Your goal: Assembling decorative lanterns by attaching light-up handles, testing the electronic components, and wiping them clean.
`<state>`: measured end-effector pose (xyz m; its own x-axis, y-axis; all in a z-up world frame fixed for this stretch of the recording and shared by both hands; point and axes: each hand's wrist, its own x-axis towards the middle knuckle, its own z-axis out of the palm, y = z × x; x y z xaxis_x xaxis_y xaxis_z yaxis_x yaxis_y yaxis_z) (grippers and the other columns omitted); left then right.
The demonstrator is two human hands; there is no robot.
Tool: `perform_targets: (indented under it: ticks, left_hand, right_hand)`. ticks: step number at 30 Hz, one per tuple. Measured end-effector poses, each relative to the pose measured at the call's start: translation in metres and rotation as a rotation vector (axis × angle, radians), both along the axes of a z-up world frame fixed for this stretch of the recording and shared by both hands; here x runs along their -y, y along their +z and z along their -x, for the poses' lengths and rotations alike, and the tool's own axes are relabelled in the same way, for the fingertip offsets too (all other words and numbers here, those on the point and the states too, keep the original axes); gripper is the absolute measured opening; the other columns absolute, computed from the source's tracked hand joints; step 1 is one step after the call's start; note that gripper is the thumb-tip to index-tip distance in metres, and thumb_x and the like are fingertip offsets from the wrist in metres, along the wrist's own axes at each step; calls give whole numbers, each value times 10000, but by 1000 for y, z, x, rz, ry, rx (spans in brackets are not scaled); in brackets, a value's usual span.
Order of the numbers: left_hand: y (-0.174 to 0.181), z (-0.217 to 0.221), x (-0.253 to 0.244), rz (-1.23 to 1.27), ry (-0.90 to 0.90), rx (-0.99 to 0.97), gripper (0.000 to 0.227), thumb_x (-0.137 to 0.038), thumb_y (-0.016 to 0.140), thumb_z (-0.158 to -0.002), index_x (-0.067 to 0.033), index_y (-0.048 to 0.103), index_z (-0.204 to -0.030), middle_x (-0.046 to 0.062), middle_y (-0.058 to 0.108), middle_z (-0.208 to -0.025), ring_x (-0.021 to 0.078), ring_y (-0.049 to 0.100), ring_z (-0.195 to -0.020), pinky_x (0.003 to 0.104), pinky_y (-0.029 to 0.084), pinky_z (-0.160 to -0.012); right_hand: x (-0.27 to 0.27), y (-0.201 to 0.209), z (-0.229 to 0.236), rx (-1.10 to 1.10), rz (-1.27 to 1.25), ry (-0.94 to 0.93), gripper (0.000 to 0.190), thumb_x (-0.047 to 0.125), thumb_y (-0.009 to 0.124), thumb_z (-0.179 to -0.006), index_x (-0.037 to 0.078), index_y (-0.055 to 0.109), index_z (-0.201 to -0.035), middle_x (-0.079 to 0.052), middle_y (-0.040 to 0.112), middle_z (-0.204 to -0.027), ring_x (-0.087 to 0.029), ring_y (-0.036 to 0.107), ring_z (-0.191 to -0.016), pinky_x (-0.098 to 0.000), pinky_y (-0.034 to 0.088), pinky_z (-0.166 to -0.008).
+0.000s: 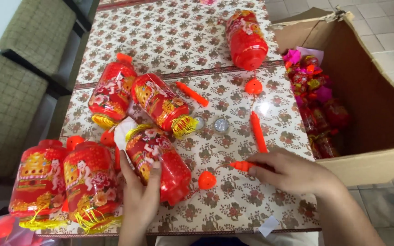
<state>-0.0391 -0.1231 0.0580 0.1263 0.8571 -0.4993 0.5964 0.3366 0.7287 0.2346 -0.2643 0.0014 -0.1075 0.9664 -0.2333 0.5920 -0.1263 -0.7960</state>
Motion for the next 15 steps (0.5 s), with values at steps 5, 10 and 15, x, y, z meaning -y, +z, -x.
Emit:
perform_targets:
  ticks: [5, 10, 15]
  left_hand:
    - [-19, 10, 14, -299, -87, -251, 1063, -737, 331, -776, -230, -46, -1632, 179, 125, -1678, 467, 233, -1475, 682, 252, -1149]
    - [-54, 8, 34, -1369, -170, -26, 770, -493, 649, -858, 88, 529, -1348, 227, 430, -1297, 313, 480, -1167, 425, 515, -978]
    - [-62, -40, 35, -1316, -1079, 315, 430, -191, 696, -1017, 53, 543, -1336, 209, 601, -1262, 365, 584, -1178, 494, 528, -1039]
  right_hand:
    - [-21, 43, 1, 112, 304, -89, 323, 397, 556, -985, 198, 810, -998, 58, 752, -771, -93, 573, -564, -283, 438, -573]
    - [-33, 48, 2, 135, 408, -98, 309, 377, 572, -979, 208, 823, -1039, 79, 832, -921, -83, 655, -688, -269, 468, -645]
    - [-32, 25, 3, 72, 293, 23, 284, 301, 558, -1020, 145, 725, -851, 12, 634, -697, -128, 533, -601, -305, 388, -605]
